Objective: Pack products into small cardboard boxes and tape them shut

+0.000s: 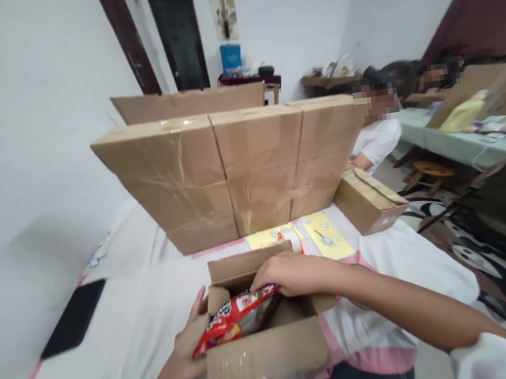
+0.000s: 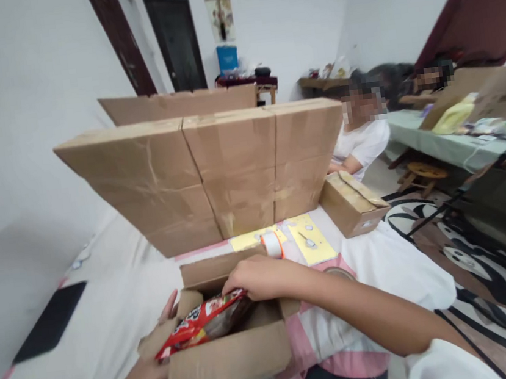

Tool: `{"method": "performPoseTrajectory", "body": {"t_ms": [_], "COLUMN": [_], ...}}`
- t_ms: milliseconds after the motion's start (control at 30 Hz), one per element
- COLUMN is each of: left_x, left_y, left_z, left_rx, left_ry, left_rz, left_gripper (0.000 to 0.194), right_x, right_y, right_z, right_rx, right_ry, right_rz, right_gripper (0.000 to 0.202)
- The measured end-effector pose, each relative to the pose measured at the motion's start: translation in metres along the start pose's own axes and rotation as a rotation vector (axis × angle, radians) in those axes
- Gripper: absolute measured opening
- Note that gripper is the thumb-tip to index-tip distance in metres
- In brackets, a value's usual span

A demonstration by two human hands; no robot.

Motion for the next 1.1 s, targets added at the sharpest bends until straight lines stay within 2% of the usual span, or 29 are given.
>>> {"method": "performPoseTrajectory", "body": {"t_ms": [100, 200, 267, 333, 367, 433, 500, 600, 667, 700, 767, 867, 967, 1033, 1100], "left_x": [0.002, 0.012, 0.022, 0.032, 0.037, 0.045, 0.05, 0.056, 0.061, 0.064, 0.069, 0.074, 0.076, 0.077, 0.08], "left_y": [-0.002, -0.003, -0.003, -0.003, -0.003, -0.002, 0.0, 0.004, 0.008, 0.01, 0.016, 0.028, 0.035, 0.037, 0.039], "left_z": [-0.003, 0.0, 0.002, 0.001, 0.0, -0.005, -0.011, -0.015, -0.013, -0.01, -0.002, 0.009, 0.013, 0.014, 0.017], "left_rx": [-0.137, -0.168, -0.167, -0.157, -0.153, -0.126, -0.068, 0.034, 0.081, 0.096, 0.102, 0.145, 0.335, 0.441, 0.477], "left_ry": [-0.137, -0.186, -0.161, -0.126, -0.107, -0.055, 0.0, 0.094, 0.141, 0.156, 0.169, 0.146, -0.006, -0.134, -0.212], "left_rz": [-0.148, -0.25, -0.288, -0.272, -0.246, -0.178, -0.131, -0.092, -0.052, -0.033, -0.015, -0.05, -0.119, -0.137, -0.136], "left_gripper": [0.124, 0.132, 0.129, 0.126, 0.126, 0.125, 0.121, 0.102, 0.084, 0.076, 0.07, 0.066, 0.061, 0.071, 0.078], "right_x": [-0.003, -0.009, -0.004, 0.011, 0.022, 0.048, 0.071, 0.086, 0.079, 0.071, 0.055, 0.039, 0.036, 0.037, 0.041], "right_y": [-0.002, -0.019, -0.031, -0.033, -0.028, -0.004, 0.037, 0.098, 0.119, 0.121, 0.112, 0.083, 0.066, 0.063, 0.065], "right_z": [-0.009, -0.025, -0.04, -0.059, -0.071, -0.094, -0.112, -0.119, -0.114, -0.109, -0.098, -0.08, -0.07, -0.068, -0.067], "right_rx": [-0.004, 0.028, 0.155, 0.379, 0.509, 0.753, 0.862, 0.876, 0.908, 0.922, 0.885, 0.718, 0.596, 0.576, 0.602], "right_ry": [-0.002, -0.049, -0.024, 0.11, 0.205, 0.392, 0.483, 0.472, 0.427, 0.386, 0.259, 0.144, 0.161, 0.14, 0.108], "right_rz": [-0.023, 0.035, 0.053, 0.069, 0.096, 0.231, 0.497, 0.926, 1.051, 1.062, 0.997, 0.769, 0.604, 0.571, 0.608], "right_gripper": [0.053, 0.045, 0.03, 0.02, 0.017, 0.014, 0.019, 0.021, 0.024, 0.028, 0.036, 0.043, 0.046, 0.048, 0.048]}}
Point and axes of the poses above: each hand's wrist, its own z-axis towards the middle knuckle, its own y-axis out of the palm, x = y × z, the point moved 2 cm from there along z, towards the middle knuckle, and after that the axes turned 14 degrees about y, right-handed, at the moved point
